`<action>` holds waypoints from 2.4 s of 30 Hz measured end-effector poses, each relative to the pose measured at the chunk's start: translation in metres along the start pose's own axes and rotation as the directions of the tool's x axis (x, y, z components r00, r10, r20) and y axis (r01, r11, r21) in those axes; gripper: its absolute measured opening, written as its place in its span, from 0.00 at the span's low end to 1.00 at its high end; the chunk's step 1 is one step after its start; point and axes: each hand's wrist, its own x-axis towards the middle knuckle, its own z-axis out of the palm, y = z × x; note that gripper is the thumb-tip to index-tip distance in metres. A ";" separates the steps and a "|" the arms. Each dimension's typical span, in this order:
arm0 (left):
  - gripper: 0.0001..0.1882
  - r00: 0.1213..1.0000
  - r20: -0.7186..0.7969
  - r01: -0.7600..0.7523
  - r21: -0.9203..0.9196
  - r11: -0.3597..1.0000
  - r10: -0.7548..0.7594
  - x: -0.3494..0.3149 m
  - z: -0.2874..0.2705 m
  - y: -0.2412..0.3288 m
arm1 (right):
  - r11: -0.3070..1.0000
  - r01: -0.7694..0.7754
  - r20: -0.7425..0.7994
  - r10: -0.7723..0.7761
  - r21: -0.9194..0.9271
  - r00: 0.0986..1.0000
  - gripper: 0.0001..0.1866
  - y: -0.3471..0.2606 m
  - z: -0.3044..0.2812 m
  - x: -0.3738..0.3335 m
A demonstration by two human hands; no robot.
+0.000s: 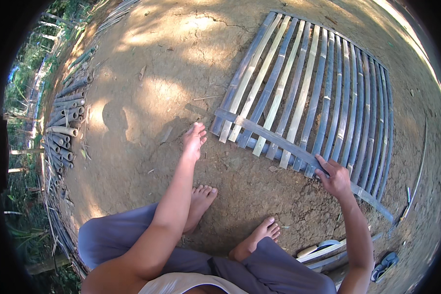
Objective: The person assembles a bamboo panel by inserting bamboo strips into a frame, marking them with a knife, and securing them using a small axe and hand saw.
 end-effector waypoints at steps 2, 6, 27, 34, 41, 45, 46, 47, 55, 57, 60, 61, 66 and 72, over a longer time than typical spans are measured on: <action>0.26 0.998 0.051 0.031 0.099 0.995 -0.036 0.005 0.010 -0.006 | 1.000 0.010 0.037 -0.009 -0.025 0.999 0.26 0.007 0.018 0.000; 0.24 0.996 -0.044 -0.060 0.252 0.966 0.073 0.022 0.012 -0.015 | 0.999 0.035 0.076 -0.034 -0.018 0.997 0.26 0.000 0.050 0.008; 0.09 0.998 -0.048 -0.031 0.208 0.978 0.042 0.037 0.014 -0.024 | 0.967 0.097 0.059 -0.086 -0.234 0.995 0.26 -0.010 0.070 0.020; 0.09 0.998 -0.001 0.055 0.264 0.963 -0.057 0.041 0.012 -0.016 | 0.982 0.015 0.119 0.008 -0.186 0.993 0.28 -0.009 0.073 0.016; 0.10 0.997 -0.003 0.081 0.283 0.956 -0.083 0.041 0.012 -0.013 | 0.967 0.031 0.087 -0.009 -0.251 0.996 0.31 -0.001 0.067 -0.003; 0.12 0.996 -0.020 0.091 0.327 0.941 -0.090 0.046 0.003 -0.010 | 0.966 -0.007 -0.010 0.004 -0.258 1.000 0.29 0.005 0.067 -0.016; 0.12 0.995 -0.004 0.093 0.319 0.943 -0.097 0.045 0.003 -0.007 | 0.968 -0.017 -0.021 0.013 -0.249 1.000 0.29 0.006 0.067 -0.019; 0.11 0.995 -0.012 0.094 0.312 0.945 -0.095 0.044 0.005 -0.005 | 0.970 -0.027 -0.033 0.020 -0.241 0.999 0.29 0.007 0.068 -0.022; 0.13 0.992 0.032 0.106 0.311 0.944 -0.122 0.064 0.015 -0.003 | 0.968 -0.114 -0.010 0.115 -0.222 0.993 0.26 0.020 0.073 -0.037; 0.17 0.991 0.079 0.078 0.280 0.957 -0.104 0.081 0.000 -0.012 | 0.972 -0.128 -0.006 0.129 -0.199 0.992 0.27 0.021 0.075 -0.037; 0.20 0.987 0.113 0.081 0.277 0.957 -0.116 0.120 -0.039 -0.017 | 0.955 -0.128 0.083 0.155 -0.268 0.984 0.28 0.014 0.075 -0.020; 0.19 0.982 0.092 0.130 0.324 0.937 -0.168 0.114 -0.030 -0.027 | 0.953 -0.114 0.089 0.144 -0.281 0.986 0.27 0.022 0.079 -0.029; 0.11 0.977 0.080 0.158 0.349 0.924 -0.198 0.100 -0.012 -0.026 | 0.969 -0.132 -0.080 0.117 -0.211 0.990 0.24 0.031 0.086 -0.059; 0.11 0.979 0.058 0.164 0.336 0.927 -0.194 0.110 -0.019 -0.015 | 0.967 -0.145 -0.084 0.130 -0.209 0.988 0.23 0.026 0.084 -0.050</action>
